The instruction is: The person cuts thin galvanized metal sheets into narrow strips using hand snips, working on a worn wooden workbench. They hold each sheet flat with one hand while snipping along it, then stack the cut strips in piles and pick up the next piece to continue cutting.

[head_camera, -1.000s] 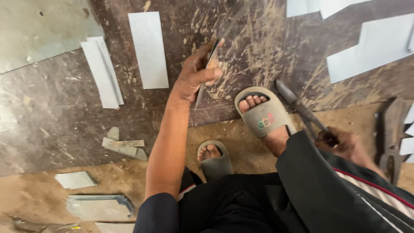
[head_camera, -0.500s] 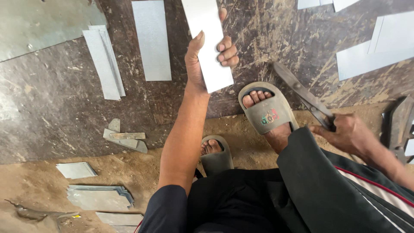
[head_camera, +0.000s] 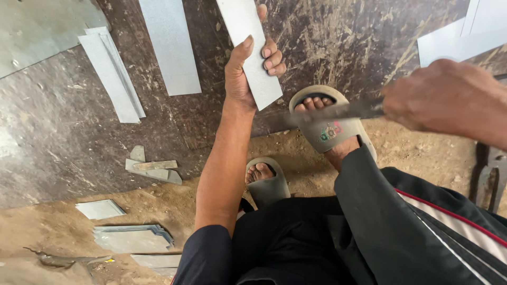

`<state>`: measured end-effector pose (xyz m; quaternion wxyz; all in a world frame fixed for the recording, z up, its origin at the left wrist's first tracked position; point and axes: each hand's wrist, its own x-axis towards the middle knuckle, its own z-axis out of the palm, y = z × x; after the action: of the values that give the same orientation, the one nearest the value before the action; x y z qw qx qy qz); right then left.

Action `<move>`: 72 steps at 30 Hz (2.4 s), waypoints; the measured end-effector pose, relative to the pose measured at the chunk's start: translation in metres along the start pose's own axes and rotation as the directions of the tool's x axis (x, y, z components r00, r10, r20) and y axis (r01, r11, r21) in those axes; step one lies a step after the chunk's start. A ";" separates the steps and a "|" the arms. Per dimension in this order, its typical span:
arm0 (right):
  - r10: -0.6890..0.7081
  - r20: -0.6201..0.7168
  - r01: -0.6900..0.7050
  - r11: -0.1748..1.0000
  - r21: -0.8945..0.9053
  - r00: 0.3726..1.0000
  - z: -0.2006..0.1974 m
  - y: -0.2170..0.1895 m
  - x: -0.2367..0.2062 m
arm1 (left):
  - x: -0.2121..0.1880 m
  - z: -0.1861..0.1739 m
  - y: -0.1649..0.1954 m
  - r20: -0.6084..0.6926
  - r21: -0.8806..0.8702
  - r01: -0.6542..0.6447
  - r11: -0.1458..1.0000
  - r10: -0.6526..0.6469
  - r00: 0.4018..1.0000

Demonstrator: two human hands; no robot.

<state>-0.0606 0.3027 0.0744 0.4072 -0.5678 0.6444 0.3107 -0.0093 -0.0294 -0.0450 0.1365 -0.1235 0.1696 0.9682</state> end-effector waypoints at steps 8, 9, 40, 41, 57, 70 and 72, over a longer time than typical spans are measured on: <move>0.082 0.124 -0.090 0.994 0.057 0.989 -0.033 -0.003 -0.010 | -0.005 0.010 -0.006 0.009 -0.020 0.027 0.999 -0.027 1.000; 0.057 0.096 -0.061 0.997 0.045 0.994 -0.033 -0.003 -0.010 | -0.005 0.012 -0.005 0.011 -0.036 0.026 0.999 -0.025 1.000; 0.188 -0.057 -0.160 0.934 0.320 0.981 -0.046 -0.006 -0.012 | -0.010 0.012 -0.002 -0.037 -0.020 0.036 0.999 -0.037 0.999; 0.201 -0.105 -0.161 0.939 0.304 0.974 -0.047 -0.006 -0.012 | -0.010 0.012 -0.002 -0.044 -0.027 0.030 0.999 -0.031 0.999; 0.217 0.299 -0.365 0.656 0.660 0.929 0.087 -0.020 -0.017 | -0.016 0.016 0.049 -0.059 0.806 -0.085 0.586 0.223 0.973; 0.412 0.260 -0.354 0.168 0.920 0.873 0.163 -0.115 0.021 | -0.027 0.035 0.043 -0.111 0.733 0.297 -0.612 0.323 0.940; 0.226 0.406 -0.351 -0.247 0.903 0.885 0.158 -0.111 0.015 | -0.024 0.038 0.040 -0.082 0.747 0.283 -0.602 0.339 0.937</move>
<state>0.0757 0.4136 -0.0069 0.6306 0.1241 0.7457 -0.1758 -0.0064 -0.0571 0.0087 0.1043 -0.0913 0.9635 0.2291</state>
